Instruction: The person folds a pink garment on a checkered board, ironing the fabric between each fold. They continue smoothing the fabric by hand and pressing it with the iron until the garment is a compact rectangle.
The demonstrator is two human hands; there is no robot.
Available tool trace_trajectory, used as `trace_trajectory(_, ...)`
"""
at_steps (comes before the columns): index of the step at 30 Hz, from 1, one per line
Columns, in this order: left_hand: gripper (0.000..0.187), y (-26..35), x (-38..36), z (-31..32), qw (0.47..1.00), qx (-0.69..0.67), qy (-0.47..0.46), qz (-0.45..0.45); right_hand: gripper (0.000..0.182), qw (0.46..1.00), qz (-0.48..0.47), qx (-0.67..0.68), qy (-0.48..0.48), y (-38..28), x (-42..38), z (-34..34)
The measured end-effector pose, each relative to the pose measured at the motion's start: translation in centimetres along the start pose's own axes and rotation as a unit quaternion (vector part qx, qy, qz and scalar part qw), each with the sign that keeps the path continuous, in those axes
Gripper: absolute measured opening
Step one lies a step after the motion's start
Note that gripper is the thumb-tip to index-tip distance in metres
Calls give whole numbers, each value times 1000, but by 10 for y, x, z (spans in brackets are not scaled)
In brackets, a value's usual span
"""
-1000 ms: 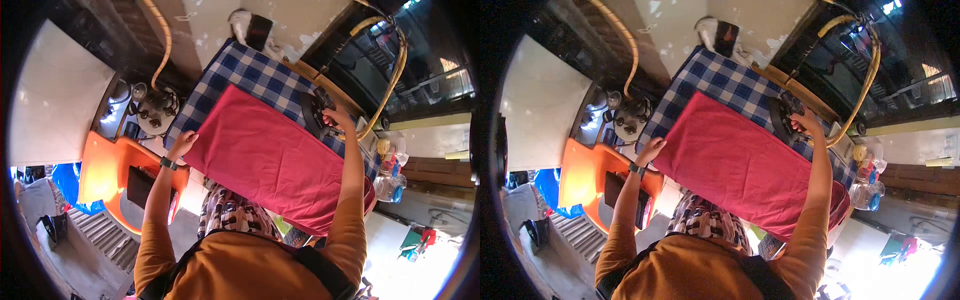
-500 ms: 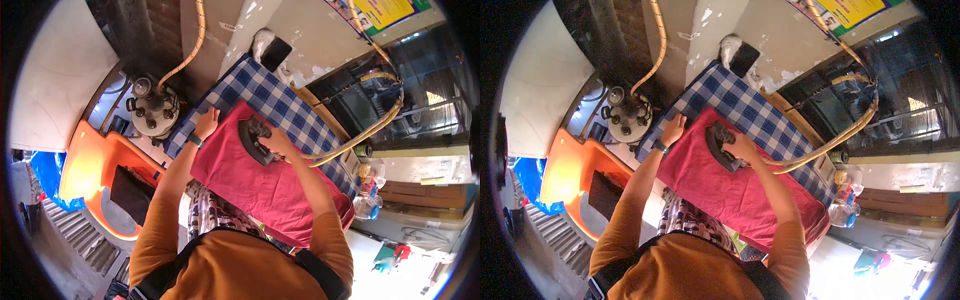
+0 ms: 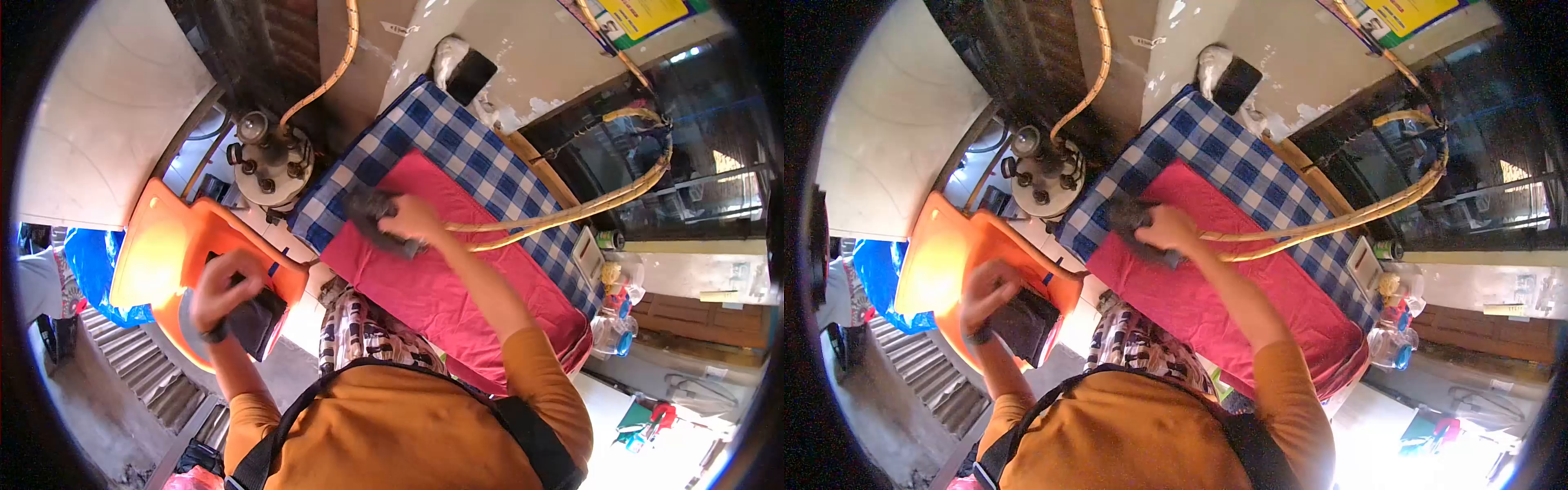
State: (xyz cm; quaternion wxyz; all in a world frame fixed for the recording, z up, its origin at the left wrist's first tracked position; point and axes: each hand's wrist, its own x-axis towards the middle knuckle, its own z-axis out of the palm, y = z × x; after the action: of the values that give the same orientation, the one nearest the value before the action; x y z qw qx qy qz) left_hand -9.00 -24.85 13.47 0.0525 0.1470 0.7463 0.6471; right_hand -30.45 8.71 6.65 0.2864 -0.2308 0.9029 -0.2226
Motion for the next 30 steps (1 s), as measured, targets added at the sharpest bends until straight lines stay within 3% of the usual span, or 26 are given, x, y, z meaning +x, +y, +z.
trace_trajectory(2,14,37,-7,-36,930,-25,-258,260,44,998,-64,9,-23,-16,-15,34)
trace_trajectory(4,15,104,11,-12,862,-64,-364,346,42,995,-97,-4,-9,-29,-23,55)
trace_trajectory(7,15,158,27,35,804,-76,-430,405,43,998,-41,-1,51,-26,-22,60)
trace_trajectory(13,16,193,45,94,770,-94,-467,425,41,982,123,37,137,60,-63,-1)
trace_trajectory(17,16,199,47,119,784,-98,-457,409,39,923,307,132,193,159,-143,-32)
trace_trajectory(19,16,200,47,128,795,-101,-449,395,40,894,307,187,267,208,-198,-34)
trace_trajectory(21,17,201,46,136,808,-101,-439,380,33,869,316,286,252,267,-245,-28)
trace_trajectory(23,17,200,44,142,819,-103,-430,366,24,820,323,402,247,284,-292,-29)
trace_trajectory(26,17,201,39,152,828,-113,-422,352,17,837,264,429,212,300,-335,-34)
trace_trajectory(28,17,202,37,156,828,-123,-422,349,19,858,302,397,117,304,-347,-38)
trace_trajectory(30,18,204,36,160,819,-139,-429,354,20,861,339,367,96,292,-344,-48)
